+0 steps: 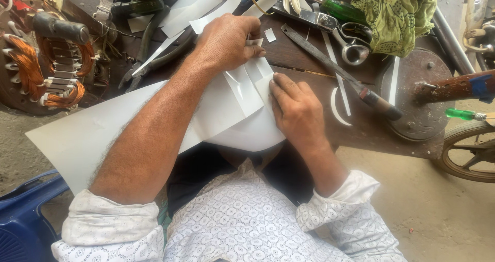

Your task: The person folds a sheet of white insulation paper on a wooden workbench, then uses a knife to cut it into smaller rectangular pieces. The person repeats the folding and cutting process on another sheet of paper.

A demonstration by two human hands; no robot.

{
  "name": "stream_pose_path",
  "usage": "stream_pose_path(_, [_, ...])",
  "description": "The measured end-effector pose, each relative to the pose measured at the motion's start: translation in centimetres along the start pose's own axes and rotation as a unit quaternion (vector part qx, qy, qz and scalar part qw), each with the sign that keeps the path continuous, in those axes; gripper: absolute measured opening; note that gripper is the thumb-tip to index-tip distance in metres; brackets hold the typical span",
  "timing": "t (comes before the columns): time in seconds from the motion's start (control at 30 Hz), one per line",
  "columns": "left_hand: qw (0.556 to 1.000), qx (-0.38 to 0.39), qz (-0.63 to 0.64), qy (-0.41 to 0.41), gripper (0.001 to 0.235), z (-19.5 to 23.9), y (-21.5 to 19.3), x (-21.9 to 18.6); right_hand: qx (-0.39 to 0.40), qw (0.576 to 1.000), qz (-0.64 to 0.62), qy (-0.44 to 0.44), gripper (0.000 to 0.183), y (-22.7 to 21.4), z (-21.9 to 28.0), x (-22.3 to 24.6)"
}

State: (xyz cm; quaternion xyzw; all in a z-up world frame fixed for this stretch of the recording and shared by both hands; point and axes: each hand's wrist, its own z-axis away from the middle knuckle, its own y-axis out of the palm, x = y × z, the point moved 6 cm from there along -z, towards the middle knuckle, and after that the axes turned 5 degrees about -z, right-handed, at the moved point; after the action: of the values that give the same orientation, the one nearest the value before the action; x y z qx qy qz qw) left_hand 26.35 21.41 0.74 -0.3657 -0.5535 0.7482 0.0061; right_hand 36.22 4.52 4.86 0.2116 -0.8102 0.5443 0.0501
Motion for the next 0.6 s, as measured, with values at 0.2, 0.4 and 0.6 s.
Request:
stream_pose_path(0.2, [0.998,-0.034,0.040,0.031,0.021,0.42,0.11,0.32,0.010,1.000,0.000,0.002,0.025,0.03,-0.13,-0.18])
stream_pose_path(0.4, [0.995,-0.063,0.011,0.078,0.018,0.18,0.47,0.26,0.027,0.999,0.006,-0.015,0.030,-0.06,-0.34,0.05])
stream_pose_path(0.6, [0.992,-0.067,-0.028,0.103,0.018,-0.03,0.68,0.21,0.037,0.999,0.030,-0.024,0.032,0.04,-0.41,0.49])
